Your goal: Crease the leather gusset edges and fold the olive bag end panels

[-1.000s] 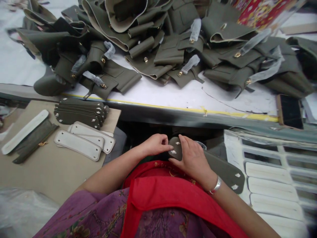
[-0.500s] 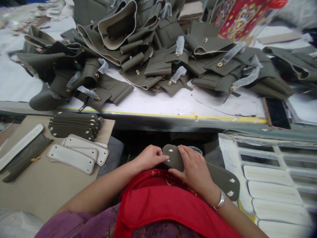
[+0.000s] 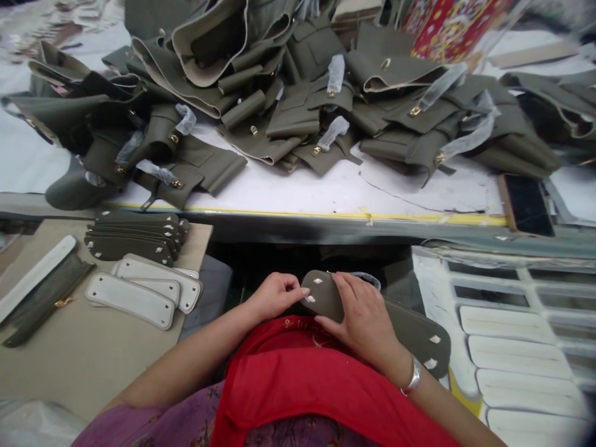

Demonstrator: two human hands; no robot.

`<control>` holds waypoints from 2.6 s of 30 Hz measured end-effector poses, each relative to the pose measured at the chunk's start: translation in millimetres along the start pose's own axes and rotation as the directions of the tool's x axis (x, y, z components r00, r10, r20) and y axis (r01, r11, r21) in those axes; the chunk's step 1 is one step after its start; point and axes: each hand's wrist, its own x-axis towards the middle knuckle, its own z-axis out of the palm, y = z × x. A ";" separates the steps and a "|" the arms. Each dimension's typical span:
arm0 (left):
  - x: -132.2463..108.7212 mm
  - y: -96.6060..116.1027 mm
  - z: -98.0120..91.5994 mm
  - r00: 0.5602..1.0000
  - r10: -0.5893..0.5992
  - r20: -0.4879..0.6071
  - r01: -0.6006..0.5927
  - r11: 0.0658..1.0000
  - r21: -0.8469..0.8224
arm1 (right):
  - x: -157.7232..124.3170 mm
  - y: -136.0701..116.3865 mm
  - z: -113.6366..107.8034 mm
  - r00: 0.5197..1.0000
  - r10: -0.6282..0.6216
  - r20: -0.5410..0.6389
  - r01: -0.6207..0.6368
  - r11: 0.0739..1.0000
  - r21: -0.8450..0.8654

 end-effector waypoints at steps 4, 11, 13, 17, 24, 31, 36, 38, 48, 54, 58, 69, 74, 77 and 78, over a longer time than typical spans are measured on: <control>-0.9 3.6 1.1 0.999 -0.029 0.022 0.030 0.998 -0.049 | -3.0 6.8 -2.1 0.999 -0.009 0.032 0.008 1.000 0.010; -5.1 11.3 -1.1 0.994 -0.078 0.073 0.087 0.988 -0.126 | -4.9 13.9 -10.6 0.993 -0.098 0.059 0.095 0.994 0.048; -7.2 13.3 -2.5 0.998 -0.025 0.061 0.033 0.991 -0.129 | -8.3 17.9 -14.7 0.994 -0.083 0.065 0.081 0.996 0.035; -12.5 17.6 -4.3 0.994 0.110 0.014 -0.110 0.993 0.031 | -37.5 43.5 -34.6 0.993 0.105 0.063 -0.100 0.992 -0.080; 0.1 14.6 -0.9 0.993 -0.100 0.066 0.094 0.992 0.088 | -111.3 59.4 -84.8 0.634 0.722 0.277 -0.730 0.677 -0.093; -0.1 5.0 6.7 0.974 -0.224 0.044 0.224 0.974 0.021 | -126.8 65.3 -69.0 0.605 0.763 0.228 -0.784 0.518 0.343; -4.1 -2.3 11.3 0.962 -0.272 -0.006 0.269 0.955 -0.125 | -129.9 67.7 -73.7 0.646 0.694 0.318 -0.673 0.320 0.667; -6.3 -2.0 13.7 0.957 -0.290 -0.005 0.284 0.938 -0.197 | -131.7 70.4 -74.6 0.654 0.671 0.350 -0.642 0.247 0.726; -6.7 -8.4 12.7 0.961 -0.261 -0.094 0.242 0.955 -0.172 | -139.8 72.2 -78.9 0.744 0.557 0.368 -0.523 0.144 0.840; -8.5 -7.4 7.3 0.951 -0.281 -0.128 0.259 0.952 -0.164 | -134.6 63.8 -92.4 0.781 0.550 0.296 -0.529 0.329 0.783; -12.0 -0.6 14.2 0.955 -0.282 -0.094 0.270 0.955 -0.124 | -142.5 83.2 -72.2 0.701 0.654 0.286 -0.630 0.379 0.678; -8.5 11.8 22.6 0.951 -0.273 -0.147 0.273 0.962 -0.021 | -145.7 96.4 -60.9 0.663 0.701 0.262 -0.659 0.382 0.648; -9.3 12.6 24.1 0.952 -0.269 -0.143 0.265 0.963 -0.045 | -146.2 100.1 -61.0 0.680 0.682 0.268 -0.644 0.383 0.662; -9.3 15.2 24.4 0.949 -0.278 -0.148 0.277 0.960 -0.030 | -145.1 101.9 -62.3 0.680 0.678 0.279 -0.660 0.400 0.636; -9.3 16.3 24.6 0.948 -0.281 -0.151 0.281 0.960 -0.022 | -144.4 102.2 -63.0 0.680 0.677 0.280 -0.665 0.410 0.624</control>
